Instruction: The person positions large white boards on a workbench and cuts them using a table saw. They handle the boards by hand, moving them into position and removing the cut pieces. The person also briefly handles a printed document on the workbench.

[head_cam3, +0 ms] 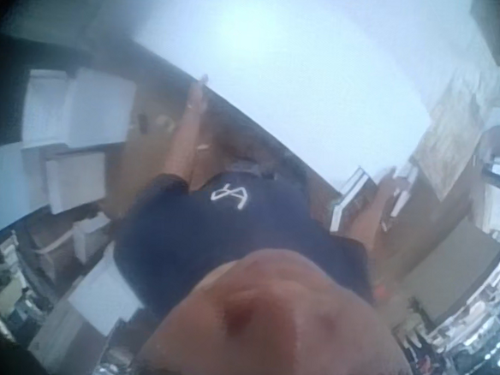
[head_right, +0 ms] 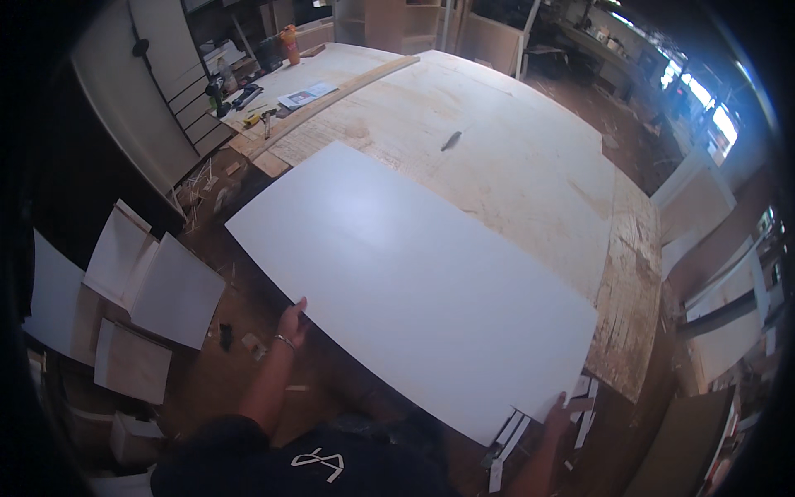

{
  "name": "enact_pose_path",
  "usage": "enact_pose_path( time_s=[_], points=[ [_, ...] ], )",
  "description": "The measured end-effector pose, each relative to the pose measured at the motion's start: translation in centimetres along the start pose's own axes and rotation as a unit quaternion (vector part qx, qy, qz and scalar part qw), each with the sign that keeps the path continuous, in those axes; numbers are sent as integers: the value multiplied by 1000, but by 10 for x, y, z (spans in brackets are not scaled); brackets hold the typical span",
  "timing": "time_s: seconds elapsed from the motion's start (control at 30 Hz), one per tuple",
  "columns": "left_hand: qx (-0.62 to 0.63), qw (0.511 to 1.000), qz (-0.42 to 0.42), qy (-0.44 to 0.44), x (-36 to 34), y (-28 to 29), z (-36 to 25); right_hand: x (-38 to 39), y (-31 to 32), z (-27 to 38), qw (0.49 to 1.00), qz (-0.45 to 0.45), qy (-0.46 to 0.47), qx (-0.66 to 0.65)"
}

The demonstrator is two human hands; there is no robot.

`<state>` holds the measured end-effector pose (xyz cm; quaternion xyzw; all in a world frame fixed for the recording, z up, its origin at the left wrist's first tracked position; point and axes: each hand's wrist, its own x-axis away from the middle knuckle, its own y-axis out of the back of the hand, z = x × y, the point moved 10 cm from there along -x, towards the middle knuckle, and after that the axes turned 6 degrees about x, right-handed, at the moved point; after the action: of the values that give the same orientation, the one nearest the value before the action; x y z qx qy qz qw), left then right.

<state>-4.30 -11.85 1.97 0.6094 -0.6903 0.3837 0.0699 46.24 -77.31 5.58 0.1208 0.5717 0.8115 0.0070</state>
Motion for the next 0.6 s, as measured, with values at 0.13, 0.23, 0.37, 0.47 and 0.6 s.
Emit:
enact_pose_path(
  time_s=[0.13, 0.23, 0.37, 0.47, 0.6],
  points=[
    [158, 987, 1, -14, -90, 34, 0, -2, -54, 66, 997, -47, 41, 52],
    [178, 983, -21, -48, -134, 35, -35, 10, -87, 118, 991, -11, 106, -86],
    [181, 981, -41, -61, -154, 28, -46, 14, -89, 162, 987, 21, 153, -47],
    [192, 978, -40, -77, -186, 26, -60, 16, -85, 206, 977, -20, 212, -31],
    [200, 974, -42, -95, -206, 7, -73, 10, -82, 238, 974, -73, 213, 4]
  ],
)
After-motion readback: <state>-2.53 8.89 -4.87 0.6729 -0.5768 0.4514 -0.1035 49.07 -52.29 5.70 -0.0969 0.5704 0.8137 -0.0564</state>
